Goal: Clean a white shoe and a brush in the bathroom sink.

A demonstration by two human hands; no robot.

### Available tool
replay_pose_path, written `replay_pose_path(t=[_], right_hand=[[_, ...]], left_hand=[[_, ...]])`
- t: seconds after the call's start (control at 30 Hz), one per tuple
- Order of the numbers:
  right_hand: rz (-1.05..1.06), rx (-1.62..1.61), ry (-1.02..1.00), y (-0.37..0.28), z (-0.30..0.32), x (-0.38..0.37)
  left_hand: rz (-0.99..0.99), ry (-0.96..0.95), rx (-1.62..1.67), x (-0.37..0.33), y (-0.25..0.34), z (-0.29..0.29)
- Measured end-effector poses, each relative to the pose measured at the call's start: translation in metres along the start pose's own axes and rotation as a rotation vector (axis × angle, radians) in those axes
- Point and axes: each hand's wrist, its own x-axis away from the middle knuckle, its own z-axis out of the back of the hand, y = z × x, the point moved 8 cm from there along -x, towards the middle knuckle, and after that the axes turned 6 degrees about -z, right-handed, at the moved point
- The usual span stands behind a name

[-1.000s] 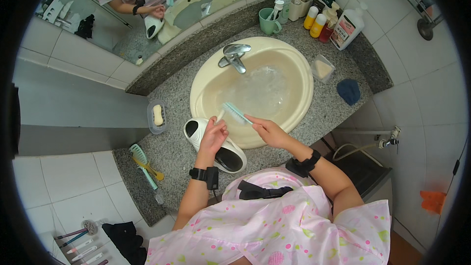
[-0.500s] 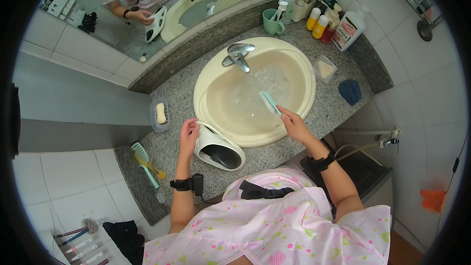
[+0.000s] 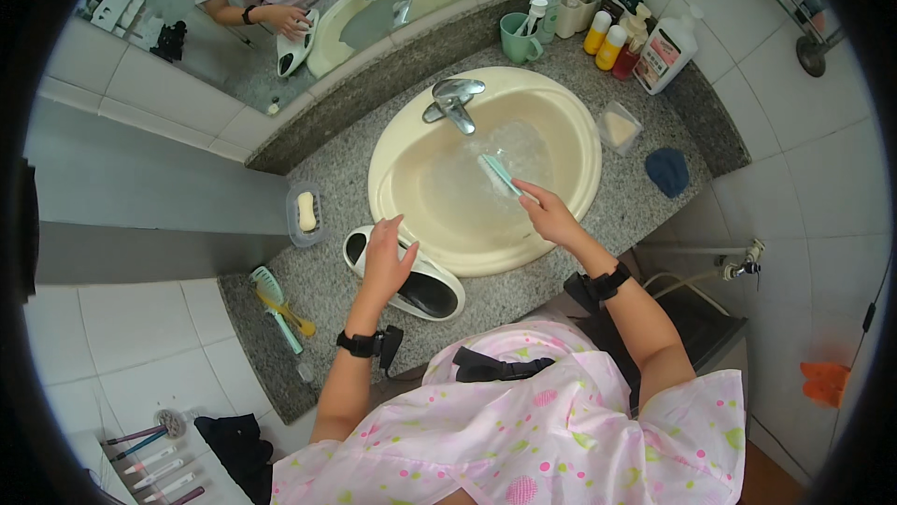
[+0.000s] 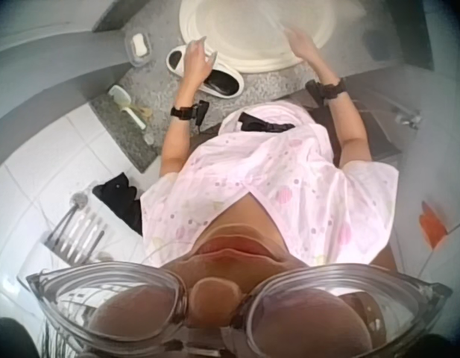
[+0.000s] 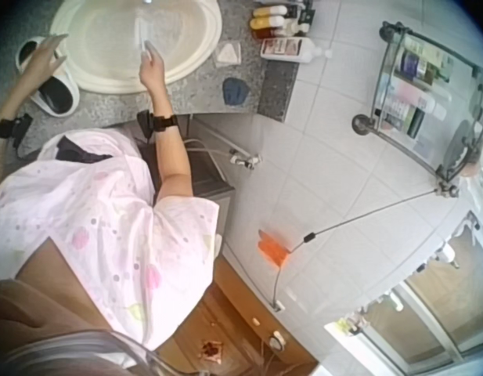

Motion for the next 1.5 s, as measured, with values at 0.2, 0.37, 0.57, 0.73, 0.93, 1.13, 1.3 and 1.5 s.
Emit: replay_pose_path(t=[0.2, 0.37, 0.57, 0.73, 0.93, 1.13, 1.3, 1.5], right_hand=[[-0.049, 0.007, -0.020, 0.005, 0.009, 0.016], [-0.161, 0.057, -0.021, 0.015, 0.029, 0.055], [-0.110, -0.025, 0.023, 0.044, 0.045, 0.084], [-0.082, -0.099, 0.100, 0.065, 0.055, 0.107], [-0.198, -0.086, 0.072, 0.068, 0.066, 0.123], [-0.198, -0.138, 0.123, 0.080, 0.070, 0.128], [-0.135, -0.140, 0.098, 0.073, 0.057, 0.121], [-0.222, -0.139, 0.135, 0.094, 0.065, 0.137]], left_hand=[[-0.084, -0.214, -0.058, -0.055, 0.024, -0.071], [0.000, -0.522, -0.238, -0.095, 0.004, -0.156], [0.197, -0.804, -0.227, -0.109, -0.071, -0.239], [0.149, -0.914, -0.407, -0.109, -0.098, -0.271], [0.035, -1.169, -0.408, -0.099, -0.107, -0.314], [-0.071, -1.264, -0.382, -0.094, -0.090, -0.328], [-0.062, -1.084, -0.377, -0.093, -0.133, -0.312], [0.165, -0.885, -0.521, -0.123, -0.088, -0.288]])
